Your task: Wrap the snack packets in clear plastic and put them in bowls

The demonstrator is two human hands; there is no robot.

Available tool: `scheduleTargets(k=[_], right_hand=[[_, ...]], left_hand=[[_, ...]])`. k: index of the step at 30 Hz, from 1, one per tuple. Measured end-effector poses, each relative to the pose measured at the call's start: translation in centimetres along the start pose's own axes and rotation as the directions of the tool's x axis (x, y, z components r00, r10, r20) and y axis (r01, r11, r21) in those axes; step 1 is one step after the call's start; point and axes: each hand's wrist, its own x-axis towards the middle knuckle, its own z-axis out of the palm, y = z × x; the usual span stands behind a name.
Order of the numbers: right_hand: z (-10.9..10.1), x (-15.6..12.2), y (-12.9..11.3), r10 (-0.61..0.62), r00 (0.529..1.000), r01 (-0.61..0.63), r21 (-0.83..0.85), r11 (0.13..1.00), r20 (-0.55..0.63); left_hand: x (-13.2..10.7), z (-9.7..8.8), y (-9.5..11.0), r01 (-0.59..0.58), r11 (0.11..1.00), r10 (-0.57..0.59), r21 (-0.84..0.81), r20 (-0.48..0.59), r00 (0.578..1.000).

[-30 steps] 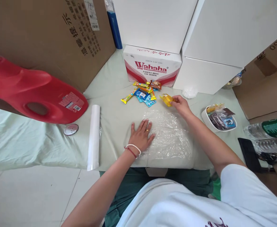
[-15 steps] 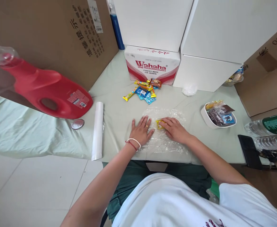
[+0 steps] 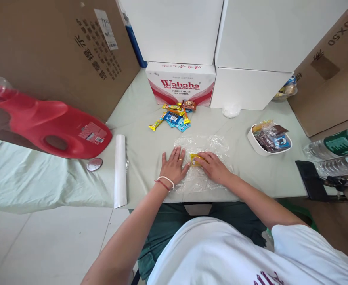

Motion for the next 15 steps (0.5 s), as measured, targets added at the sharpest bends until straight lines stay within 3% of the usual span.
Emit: scheduleTargets(k=[5,8,12,15], right_hand=[[-3.8,-3.3,-0.2,-0.027,0.999,0.032,0.125,0.992,-0.038],[-5.4,-7.1,-0.5,0.01,1.0,-0.012,0.163,0.987,0.017],[-4.4,-11.8,-0.7,0.092,0.995,-0.096,0.155,0.983,0.039],[-3.5,-12.7,-0.6,0.176,0.983,-0.164,0.187,0.969,-0.048]], left_hand=[[-0.4,-0.9,-0.8,-0.006,0.988,0.0,-0.154,-0.042,0.999],[-1.9,-1.5,-2.0,-0.1,0.964,0.095,-0.245,-0.032,0.995],[-4.5,-2.5,-4.0,-0.248,0.917,0.3,-0.314,0.128,0.945],[-5.7,-3.3,-4.7,-0.269,0.909,0.343,-0.317,0.206,0.916]])
